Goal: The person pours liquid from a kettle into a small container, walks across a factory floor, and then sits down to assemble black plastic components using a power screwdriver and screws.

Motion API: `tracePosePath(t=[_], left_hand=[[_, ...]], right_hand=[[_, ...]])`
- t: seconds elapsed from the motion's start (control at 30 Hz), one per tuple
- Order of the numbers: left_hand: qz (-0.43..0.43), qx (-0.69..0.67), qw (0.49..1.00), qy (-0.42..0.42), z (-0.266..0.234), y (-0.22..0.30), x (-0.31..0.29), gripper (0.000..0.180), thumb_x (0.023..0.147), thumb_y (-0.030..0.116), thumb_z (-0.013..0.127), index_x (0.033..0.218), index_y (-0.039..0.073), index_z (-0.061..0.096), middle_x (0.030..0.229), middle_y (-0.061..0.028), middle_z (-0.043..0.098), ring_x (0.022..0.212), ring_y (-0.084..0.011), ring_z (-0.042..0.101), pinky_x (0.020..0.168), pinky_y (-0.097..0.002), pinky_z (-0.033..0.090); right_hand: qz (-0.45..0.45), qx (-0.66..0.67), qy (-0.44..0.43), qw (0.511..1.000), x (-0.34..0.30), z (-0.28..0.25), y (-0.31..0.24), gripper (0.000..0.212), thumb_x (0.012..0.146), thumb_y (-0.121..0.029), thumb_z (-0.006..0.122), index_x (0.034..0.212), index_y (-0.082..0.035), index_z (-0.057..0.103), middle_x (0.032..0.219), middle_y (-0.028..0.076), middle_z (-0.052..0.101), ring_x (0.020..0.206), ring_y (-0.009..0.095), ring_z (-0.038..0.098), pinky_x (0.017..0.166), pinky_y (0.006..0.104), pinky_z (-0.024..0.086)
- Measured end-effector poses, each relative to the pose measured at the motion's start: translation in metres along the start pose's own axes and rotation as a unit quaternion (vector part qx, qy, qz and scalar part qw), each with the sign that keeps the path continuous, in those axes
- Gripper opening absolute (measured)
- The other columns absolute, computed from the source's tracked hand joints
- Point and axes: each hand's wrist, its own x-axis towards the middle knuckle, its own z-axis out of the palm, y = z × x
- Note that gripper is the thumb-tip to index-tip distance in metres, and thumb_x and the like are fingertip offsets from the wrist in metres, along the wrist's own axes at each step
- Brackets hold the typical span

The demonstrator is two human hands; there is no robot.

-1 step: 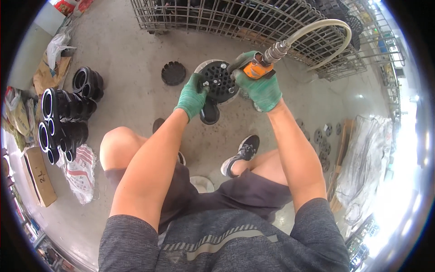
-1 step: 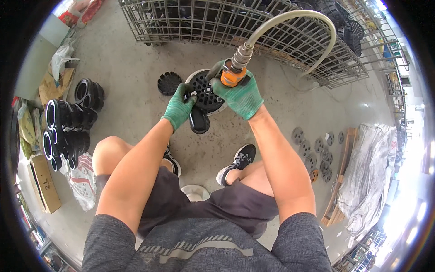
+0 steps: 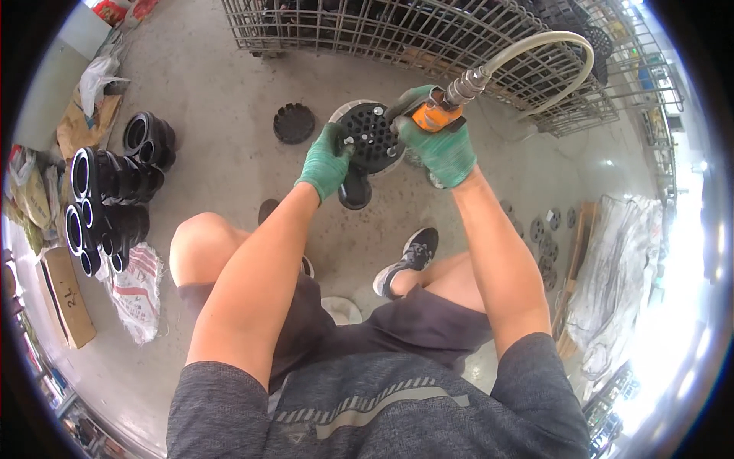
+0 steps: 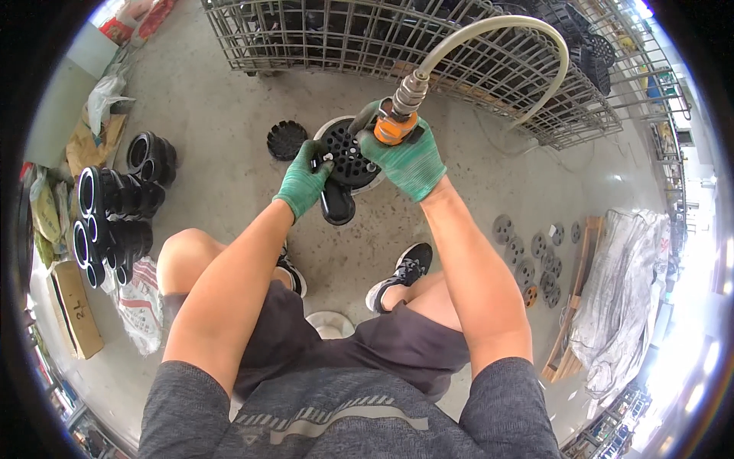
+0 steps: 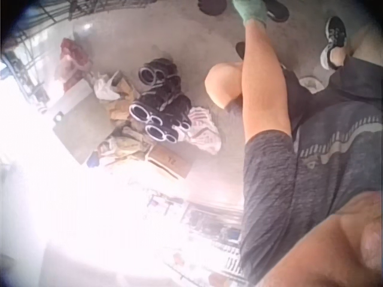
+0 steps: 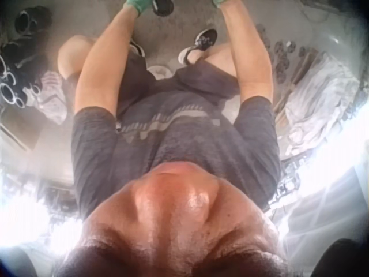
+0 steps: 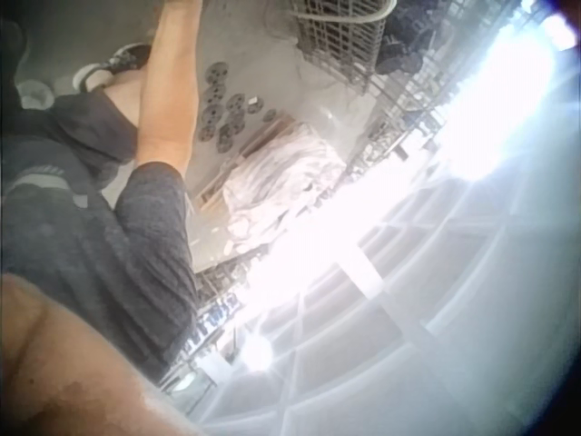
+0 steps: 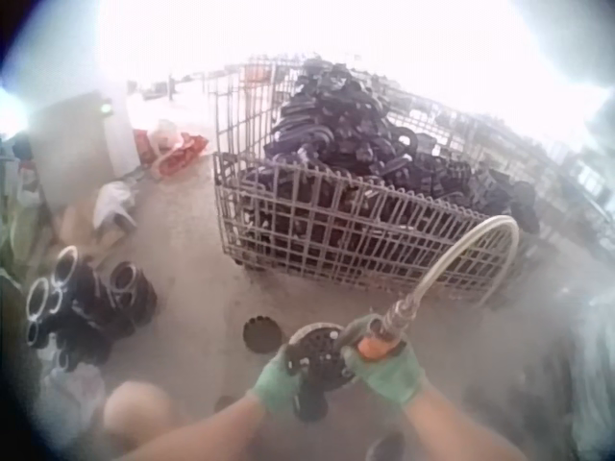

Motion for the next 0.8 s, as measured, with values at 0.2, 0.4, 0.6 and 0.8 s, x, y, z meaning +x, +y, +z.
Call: tracePosePath(t=[0.2,0.4,0.6,0.8], left_hand=[[-0.055,-0.017,0.998,-0.003,-0.004,0.011,-0.004,0.029,0.093,0.001,0.06,0.12,0.007,0.049,0.112,-0.0085,0.058,0.098,-0.0174,0.052,0.089,-0.0274,0.044],[-0.004,-0.016,1.0,-0.003,-0.001,-0.002,-0.002,0.032,0.092,0.001,0.06,0.121,0.006,0.049,0.114,-0.0093,0.058,0.101,-0.0168,0.052,0.092,-0.0258,0.042],[-0.006,-0.027,0.999,-0.016,-0.002,0.006,-0.004,0.033,0.092,-0.001,0.06,0.122,0.005,0.049,0.117,-0.0096,0.058,0.104,-0.0163,0.052,0.093,-0.0254,0.042],[0.018,-0.066,0.997,0.039,0.004,-0.003,-0.002,0.035,0.086,-0.004,0.06,0.12,0.004,0.053,0.107,-0.0162,0.067,0.094,-0.0245,0.062,0.088,-0.0321,0.048]], right_hand=[[-0.061,0.06,0.024,0.996,0.017,0.005,-0.024,0.018,0.081,0.0,0.071,0.098,-0.003,0.066,0.09,0.005,0.069,0.078,0.013,0.067,0.067,0.0267,0.056],[-0.079,0.058,0.039,0.994,0.023,0.032,-0.016,0.02,0.081,-0.003,0.07,0.1,-0.001,0.064,0.091,0.009,0.069,0.078,0.017,0.067,0.071,0.0316,0.058],[-0.025,0.073,0.033,0.996,0.028,0.047,0.007,0.022,0.081,-0.004,0.073,0.102,-0.004,0.066,0.092,0.001,0.068,0.082,0.01,0.064,0.073,0.0267,0.055],[-0.041,-0.007,0.004,0.999,0.028,0.062,0.005,0.022,0.081,0.002,0.069,0.101,-0.004,0.063,0.093,0.003,0.069,0.085,0.011,0.065,0.076,0.027,0.055]])
